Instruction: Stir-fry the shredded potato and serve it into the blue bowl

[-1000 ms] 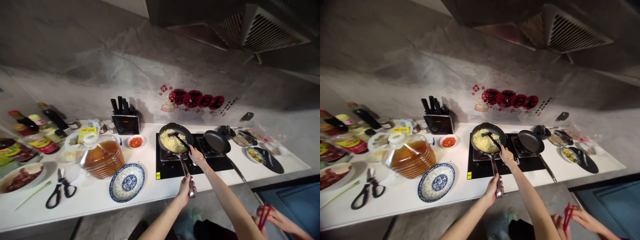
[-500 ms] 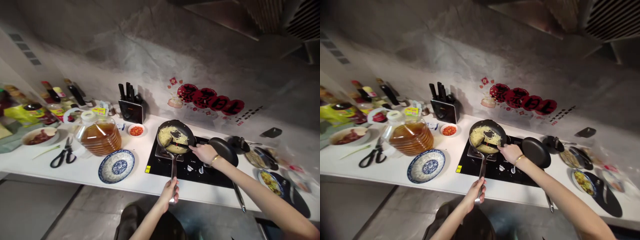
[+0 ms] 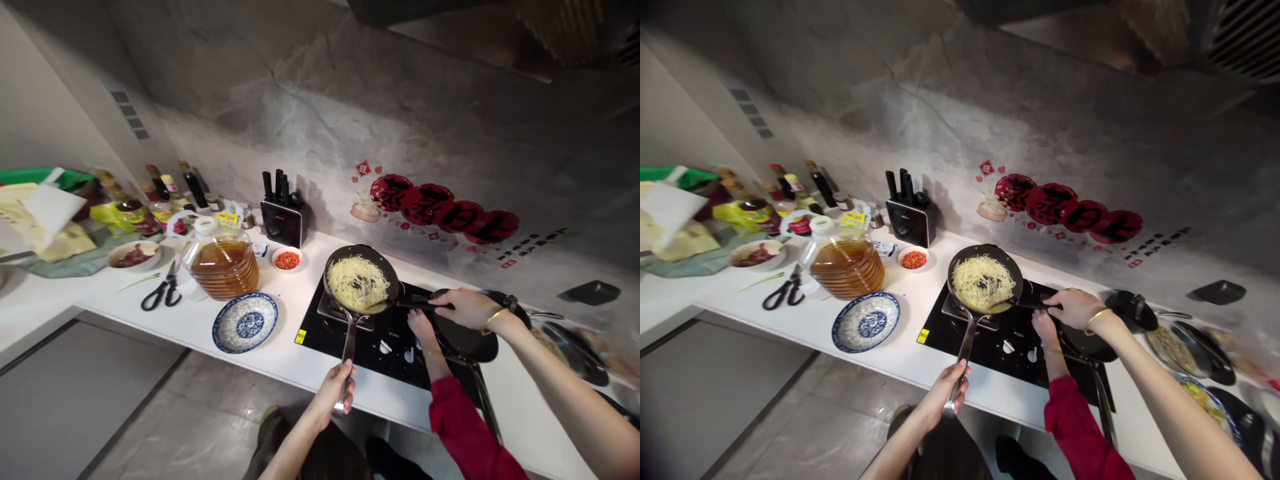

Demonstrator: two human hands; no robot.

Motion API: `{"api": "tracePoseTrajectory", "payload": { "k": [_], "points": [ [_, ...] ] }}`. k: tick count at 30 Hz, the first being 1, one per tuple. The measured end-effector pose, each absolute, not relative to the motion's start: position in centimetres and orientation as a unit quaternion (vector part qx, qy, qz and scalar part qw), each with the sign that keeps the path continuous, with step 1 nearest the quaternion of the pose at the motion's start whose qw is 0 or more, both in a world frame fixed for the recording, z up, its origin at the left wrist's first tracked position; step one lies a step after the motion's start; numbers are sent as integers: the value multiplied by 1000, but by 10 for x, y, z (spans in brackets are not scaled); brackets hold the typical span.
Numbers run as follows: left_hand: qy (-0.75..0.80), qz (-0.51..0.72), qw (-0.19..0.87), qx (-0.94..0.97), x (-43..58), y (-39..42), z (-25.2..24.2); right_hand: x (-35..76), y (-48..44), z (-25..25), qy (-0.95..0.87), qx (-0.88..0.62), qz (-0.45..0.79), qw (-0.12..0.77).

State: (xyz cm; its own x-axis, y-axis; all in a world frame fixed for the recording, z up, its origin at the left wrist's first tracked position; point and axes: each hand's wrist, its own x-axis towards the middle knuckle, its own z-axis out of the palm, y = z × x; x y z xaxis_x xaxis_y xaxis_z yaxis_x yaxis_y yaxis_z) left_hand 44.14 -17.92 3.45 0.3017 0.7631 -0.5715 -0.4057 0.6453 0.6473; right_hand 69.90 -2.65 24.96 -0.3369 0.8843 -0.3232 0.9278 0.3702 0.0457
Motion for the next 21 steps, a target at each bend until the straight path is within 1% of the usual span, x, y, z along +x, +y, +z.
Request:
{"api": "tracePoseTrajectory", "payload": {
  "k": [3, 9, 12, 14, 16, 21],
  "points": [
    [454, 372, 784, 202, 441, -179, 34, 682, -31, 232, 803, 562, -77, 182],
    [452, 366, 788, 199, 441, -179, 30, 637, -16, 168, 757, 647, 2, 91],
    [447, 367, 792, 195, 442, -179, 27, 624, 1, 154, 740, 668, 3, 82],
    [442, 369, 795, 193, 443, -179, 25, 624, 8, 159, 742, 664, -9, 92],
    [440, 369, 796, 191, 443, -179, 24, 633, 7, 176, 756, 644, -27, 111],
    [438, 368, 799, 184, 444, -178, 24, 653, -15, 232, 804, 557, -52, 203]
  ]
}}
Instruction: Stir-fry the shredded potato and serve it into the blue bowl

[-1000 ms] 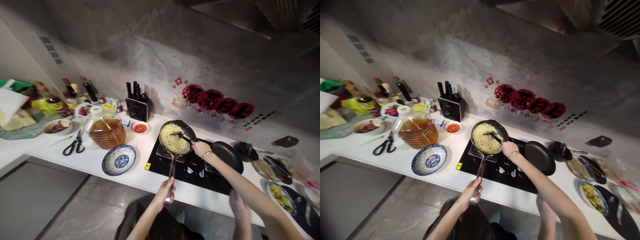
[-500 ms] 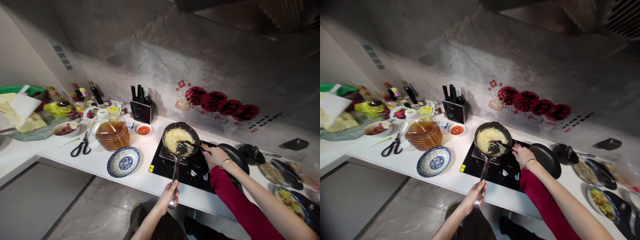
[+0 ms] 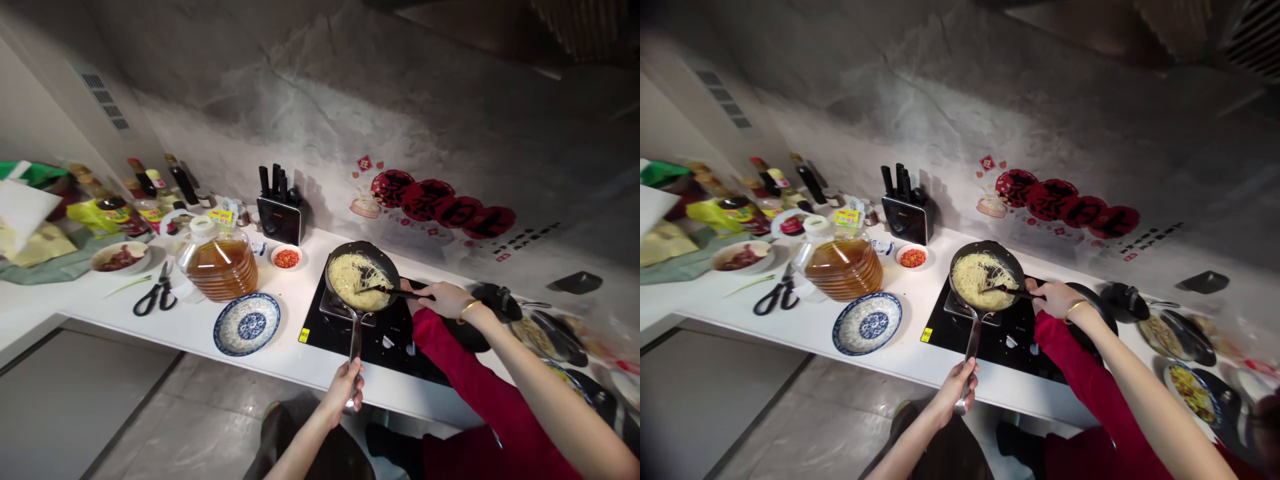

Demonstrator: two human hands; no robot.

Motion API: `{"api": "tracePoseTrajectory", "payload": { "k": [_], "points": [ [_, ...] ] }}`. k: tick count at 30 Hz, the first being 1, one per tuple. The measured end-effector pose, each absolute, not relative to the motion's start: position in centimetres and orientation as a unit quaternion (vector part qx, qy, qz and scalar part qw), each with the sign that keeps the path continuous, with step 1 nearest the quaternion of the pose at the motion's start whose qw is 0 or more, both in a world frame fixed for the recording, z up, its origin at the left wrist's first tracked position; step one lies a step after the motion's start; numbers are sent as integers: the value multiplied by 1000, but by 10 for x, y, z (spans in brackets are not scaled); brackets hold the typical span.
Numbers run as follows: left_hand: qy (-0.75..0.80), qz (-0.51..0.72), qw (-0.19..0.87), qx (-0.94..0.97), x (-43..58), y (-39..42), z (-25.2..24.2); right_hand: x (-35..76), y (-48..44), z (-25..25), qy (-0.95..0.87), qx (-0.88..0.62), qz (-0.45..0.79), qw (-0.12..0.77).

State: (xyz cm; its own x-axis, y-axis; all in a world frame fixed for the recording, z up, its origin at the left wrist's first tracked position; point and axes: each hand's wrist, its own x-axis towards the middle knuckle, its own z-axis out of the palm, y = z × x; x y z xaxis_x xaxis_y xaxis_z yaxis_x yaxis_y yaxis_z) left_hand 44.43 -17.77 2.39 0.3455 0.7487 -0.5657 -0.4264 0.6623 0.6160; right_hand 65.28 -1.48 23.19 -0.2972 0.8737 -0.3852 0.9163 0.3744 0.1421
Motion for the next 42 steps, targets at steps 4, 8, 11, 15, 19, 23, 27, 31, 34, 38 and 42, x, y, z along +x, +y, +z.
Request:
{"api": "tracePoseTrajectory", "payload": {
  "k": [4, 8, 11, 15, 19, 23, 27, 31, 34, 38, 42],
  "points": [
    [446, 362, 797, 188, 444, -179, 24, 623, -27, 214, 815, 543, 3, 201],
    [448, 362, 795, 190, 444, -179, 25, 599, -17, 175, 756, 636, 0, 154],
    [447, 362, 795, 193, 445, -179, 25, 614, 0, 175, 735, 662, -8, 149],
    [444, 362, 797, 192, 444, -178, 25, 633, 26, 183, 744, 660, -24, 100],
    [446, 360, 797, 193, 442, -179, 28, 621, 30, 169, 775, 623, -56, 90],
    [444, 360, 797, 193, 440, -180, 32, 628, 4, 182, 791, 592, -41, 148],
    [442, 365, 798, 187, 440, -180, 34, 667, -27, 227, 778, 601, -10, 181],
    [446, 362, 797, 188, 439, -179, 33, 686, -38, 237, 781, 585, -45, 212],
    [449, 361, 795, 189, 437, -180, 32, 671, -38, 206, 766, 616, -40, 176],
    [450, 363, 793, 195, 436, -179, 34, 653, -42, 143, 737, 665, -62, 108],
    [452, 356, 795, 193, 436, -179, 37, 667, -63, 79, 711, 671, -211, -7]
  ]
}}
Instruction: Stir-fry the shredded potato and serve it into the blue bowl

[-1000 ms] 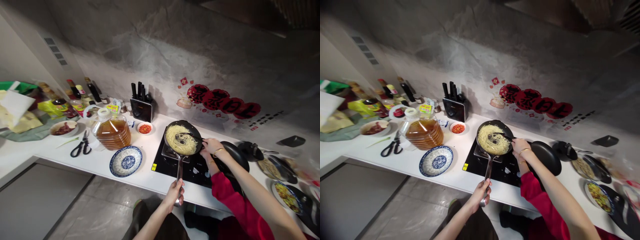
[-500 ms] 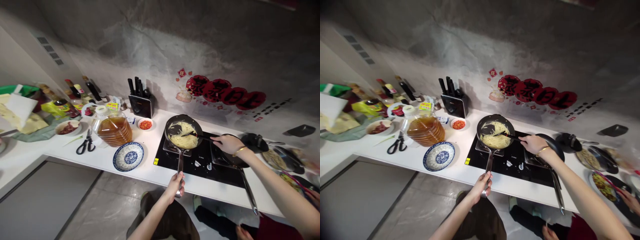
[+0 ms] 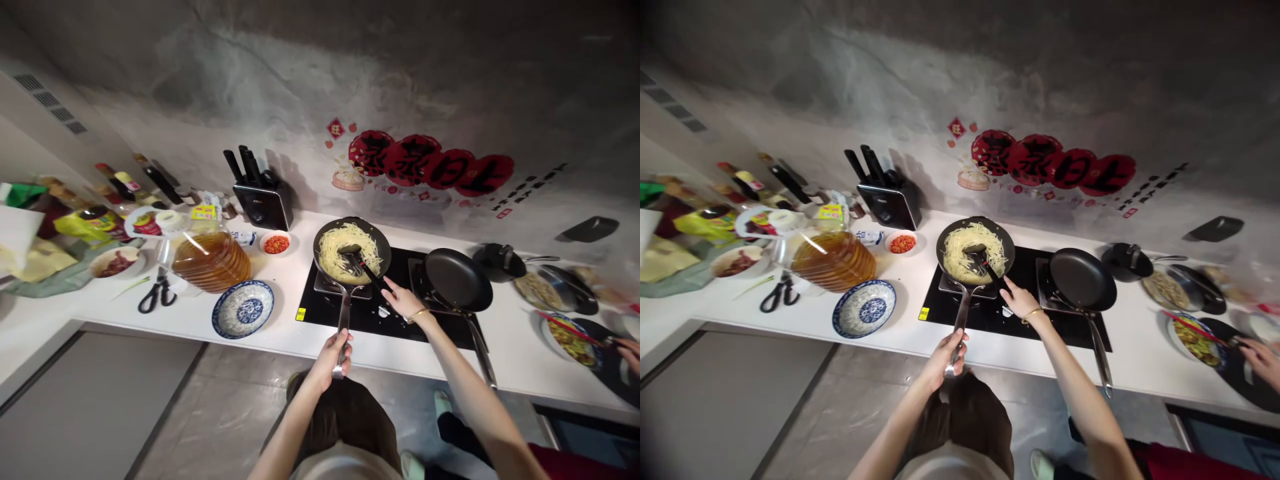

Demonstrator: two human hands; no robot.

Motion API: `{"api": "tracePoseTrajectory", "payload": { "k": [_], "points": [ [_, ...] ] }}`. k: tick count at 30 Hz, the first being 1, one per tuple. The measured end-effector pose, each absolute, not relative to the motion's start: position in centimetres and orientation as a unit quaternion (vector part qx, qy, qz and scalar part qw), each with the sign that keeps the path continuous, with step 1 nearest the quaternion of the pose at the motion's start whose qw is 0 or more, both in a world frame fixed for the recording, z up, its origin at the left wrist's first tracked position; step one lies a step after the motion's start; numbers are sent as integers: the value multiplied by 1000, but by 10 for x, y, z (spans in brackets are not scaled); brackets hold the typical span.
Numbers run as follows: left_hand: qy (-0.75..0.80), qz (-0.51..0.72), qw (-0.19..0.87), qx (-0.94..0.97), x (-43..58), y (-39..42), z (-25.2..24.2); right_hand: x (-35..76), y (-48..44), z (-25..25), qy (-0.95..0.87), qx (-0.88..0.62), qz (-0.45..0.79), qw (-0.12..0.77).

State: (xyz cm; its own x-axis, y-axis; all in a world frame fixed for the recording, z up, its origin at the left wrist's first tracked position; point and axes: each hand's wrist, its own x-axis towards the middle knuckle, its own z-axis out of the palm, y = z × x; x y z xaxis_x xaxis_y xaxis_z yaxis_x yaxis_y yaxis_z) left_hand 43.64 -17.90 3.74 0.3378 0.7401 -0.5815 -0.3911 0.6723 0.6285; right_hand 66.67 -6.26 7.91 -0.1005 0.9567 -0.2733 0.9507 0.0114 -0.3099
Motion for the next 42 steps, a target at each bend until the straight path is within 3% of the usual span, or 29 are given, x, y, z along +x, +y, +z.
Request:
{"api": "tracePoseTrajectory", "payload": {
  "k": [3, 9, 20, 22, 27, 30, 32, 37, 42],
  "points": [
    [457, 354, 793, 192, 436, -179, 39, 687, -79, 34, -661, -700, 252, 100],
    [458, 353, 794, 188, 436, -179, 41, 694, -94, -31, -665, -707, 223, 91],
    [456, 359, 792, 189, 435, -179, 38, 697, -90, -43, -699, -673, 225, 88],
    [458, 359, 791, 190, 435, -179, 36, 697, -103, -40, -668, -699, 222, 127],
    [459, 364, 789, 184, 436, -181, 34, 682, -156, -17, -499, -726, 322, 346],
    [462, 368, 786, 183, 437, -181, 34, 657, -161, 12, -483, -720, 317, 385],
    [458, 368, 788, 182, 437, -181, 35, 635, -144, 35, -524, -739, 271, 326],
    [456, 360, 794, 181, 437, -180, 33, 598, -87, 80, -623, -764, 159, 46],
    [429, 363, 810, 170, 440, -179, 24, 626, -69, 136, -719, -684, 79, -98]
  ]
}}
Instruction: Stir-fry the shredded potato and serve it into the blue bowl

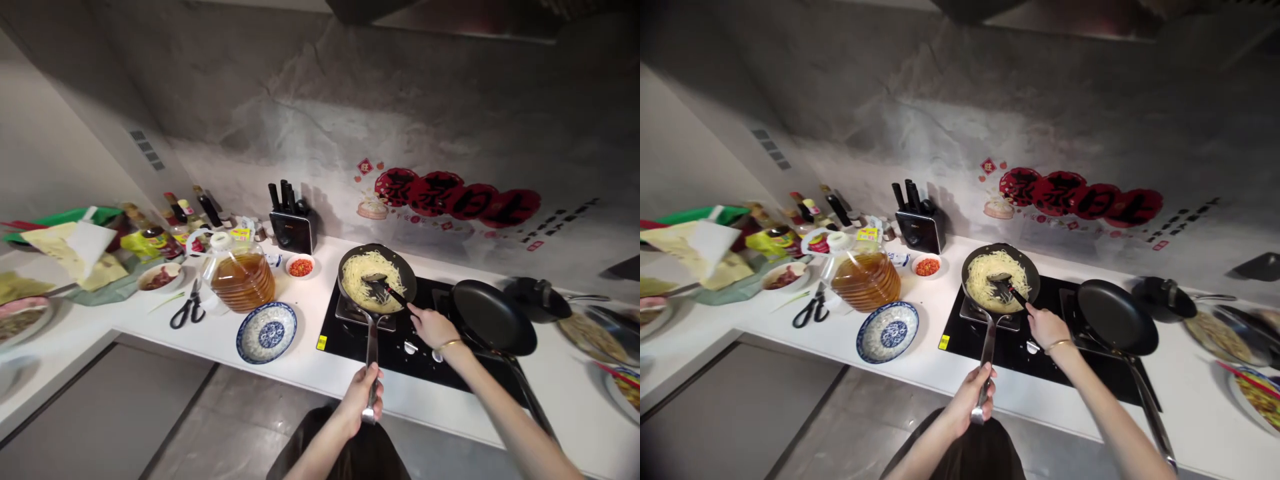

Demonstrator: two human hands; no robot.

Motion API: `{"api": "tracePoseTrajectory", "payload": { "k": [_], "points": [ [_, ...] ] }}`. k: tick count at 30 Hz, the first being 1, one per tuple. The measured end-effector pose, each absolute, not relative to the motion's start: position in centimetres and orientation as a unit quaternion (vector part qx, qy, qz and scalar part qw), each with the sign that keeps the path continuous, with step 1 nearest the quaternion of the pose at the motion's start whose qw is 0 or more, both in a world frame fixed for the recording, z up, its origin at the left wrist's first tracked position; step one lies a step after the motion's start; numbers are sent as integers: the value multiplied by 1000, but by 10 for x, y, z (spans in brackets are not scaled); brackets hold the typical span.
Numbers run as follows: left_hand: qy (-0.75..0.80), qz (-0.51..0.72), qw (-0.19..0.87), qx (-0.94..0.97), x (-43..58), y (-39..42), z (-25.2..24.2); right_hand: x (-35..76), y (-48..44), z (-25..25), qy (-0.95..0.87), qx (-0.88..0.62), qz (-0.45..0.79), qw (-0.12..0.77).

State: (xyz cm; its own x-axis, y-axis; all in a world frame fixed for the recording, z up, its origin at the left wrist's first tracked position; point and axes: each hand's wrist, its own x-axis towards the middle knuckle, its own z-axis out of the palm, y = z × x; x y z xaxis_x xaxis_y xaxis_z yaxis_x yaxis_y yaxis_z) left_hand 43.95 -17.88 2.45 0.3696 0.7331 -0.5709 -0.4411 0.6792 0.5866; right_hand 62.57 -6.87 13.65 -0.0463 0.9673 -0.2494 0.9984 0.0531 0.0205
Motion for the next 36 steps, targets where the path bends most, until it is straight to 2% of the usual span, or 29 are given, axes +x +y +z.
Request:
{"api": "tracePoseTrajectory", "payload": {
  "k": [5, 10, 14, 20, 26, 29, 33, 36],
  "points": [
    [418, 364, 814, 172, 443, -179, 21, 641, -55, 195, 813, 550, -33, 187],
    [430, 354, 813, 172, 442, -181, 24, 595, 0, 175, 803, 555, 74, 205],
    [426, 347, 818, 170, 437, -178, 28, 612, 17, 161, 762, 613, 40, 204],
    [423, 352, 820, 160, 435, -175, 29, 674, -47, 190, 784, 587, -52, 195],
    [431, 354, 814, 165, 434, -177, 27, 606, -31, 169, 796, 567, 41, 208],
    [428, 360, 812, 167, 434, -177, 27, 600, -2, 162, 769, 605, 34, 205],
    [422, 368, 812, 164, 435, -177, 27, 654, -11, 197, 778, 600, -21, 184],
    [419, 368, 814, 163, 436, -177, 26, 684, -37, 231, 808, 552, -35, 204]
  ]
}}
